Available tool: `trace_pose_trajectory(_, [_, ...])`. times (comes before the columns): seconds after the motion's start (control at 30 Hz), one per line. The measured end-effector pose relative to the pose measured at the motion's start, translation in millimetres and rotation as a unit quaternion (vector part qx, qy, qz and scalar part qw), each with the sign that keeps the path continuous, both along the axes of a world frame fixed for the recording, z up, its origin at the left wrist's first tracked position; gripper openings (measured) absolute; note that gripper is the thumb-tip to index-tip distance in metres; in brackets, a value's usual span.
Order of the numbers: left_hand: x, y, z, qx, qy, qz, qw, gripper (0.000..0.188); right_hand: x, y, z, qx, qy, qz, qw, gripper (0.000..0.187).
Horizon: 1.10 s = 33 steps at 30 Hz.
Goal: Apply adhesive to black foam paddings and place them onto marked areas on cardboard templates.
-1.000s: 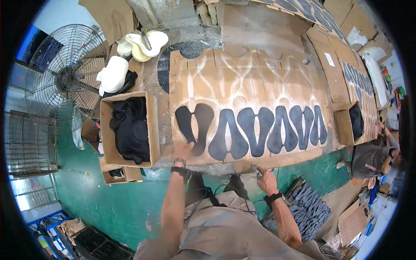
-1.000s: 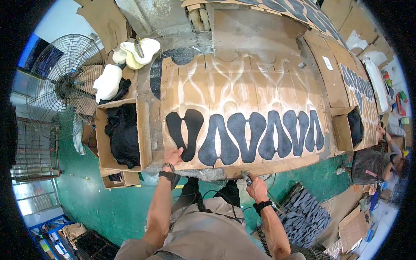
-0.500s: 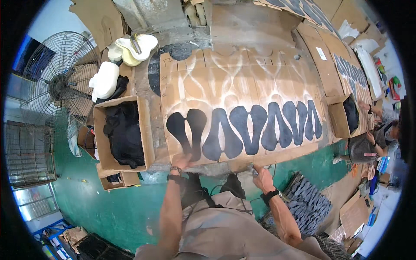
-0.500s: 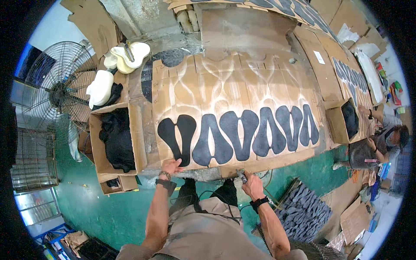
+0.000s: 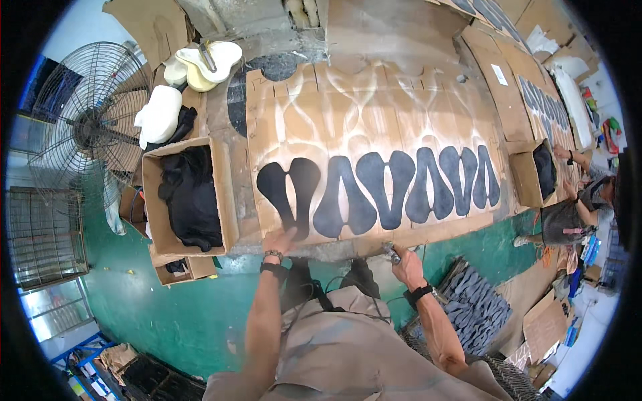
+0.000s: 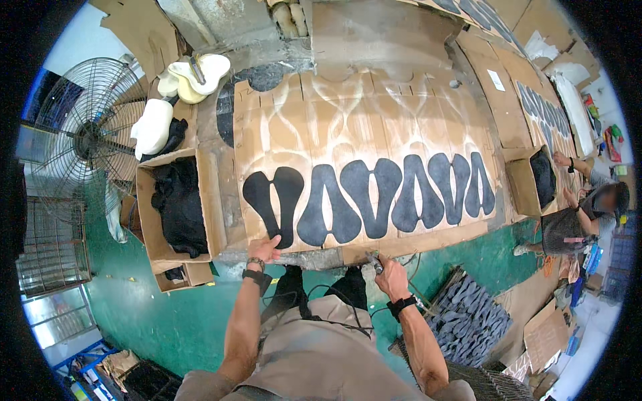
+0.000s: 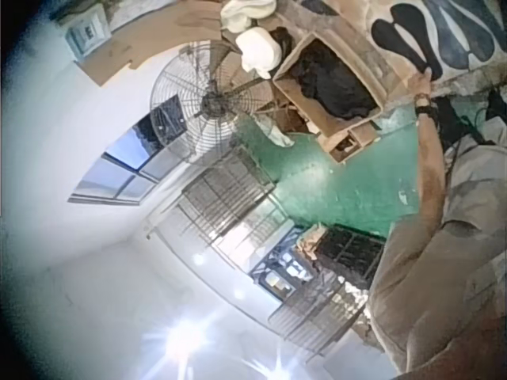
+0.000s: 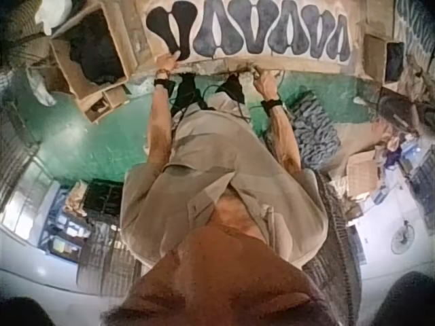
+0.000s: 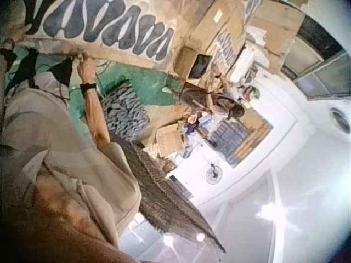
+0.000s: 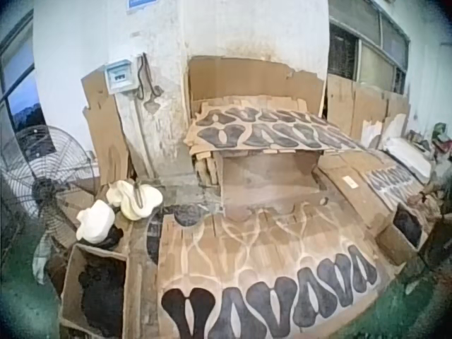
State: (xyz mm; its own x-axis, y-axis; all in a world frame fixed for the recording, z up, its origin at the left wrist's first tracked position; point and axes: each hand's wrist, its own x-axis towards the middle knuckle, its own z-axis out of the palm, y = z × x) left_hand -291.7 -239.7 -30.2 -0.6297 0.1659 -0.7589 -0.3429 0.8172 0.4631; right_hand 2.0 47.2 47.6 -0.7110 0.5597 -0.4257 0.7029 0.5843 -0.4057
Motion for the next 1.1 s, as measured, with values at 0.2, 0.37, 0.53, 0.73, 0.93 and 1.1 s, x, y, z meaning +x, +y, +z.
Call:
trace_pose_trajectory(0.2, [10.9, -14.3, -15.4, -0.019, -0.061, 0.073, 0.995, 0.044, -3.2, -1.3, -1.5, 0.001, 0.009, 0.011, 1.000, 0.031])
trace_pose_trajectory(0.37, [14.7, -4.1, -9.4, 0.001, -0.088, 0.099, 0.991, 0.041, -1.0, 1.6, -0.2, -0.002, 0.000, 0.008, 1.000, 0.030])
trace_pose_trajectory(0.53, [14.0, -2.9, -9.4, 0.007, -0.091, 0.103, 0.991, 0.039, -3.1, 1.2, 2.1, 0.008, -0.014, 0.006, 1.000, 0.034])
trace_pose_trajectory(0.73, [14.6, -23.2, -35.9, -0.006, 0.014, -0.058, 0.998, 0.060, -10.9, 0.0, 11.1, -0.038, -0.042, -0.014, 0.998, 0.045])
trace_pose_trajectory(0.93, [17.3, 8.1, -3.8, 0.004, -0.088, 0.047, 0.995, 0.049, -5.4, 4.0, 11.1, -0.024, -0.047, -0.017, 0.998, 0.045])
trace_pose_trajectory(1.1, [7.3, -35.2, -44.9, -0.045, -0.029, -0.012, 0.999, 0.048, -12.1, -1.3, -1.6, -0.024, -0.034, 0.022, 0.999, 0.040])
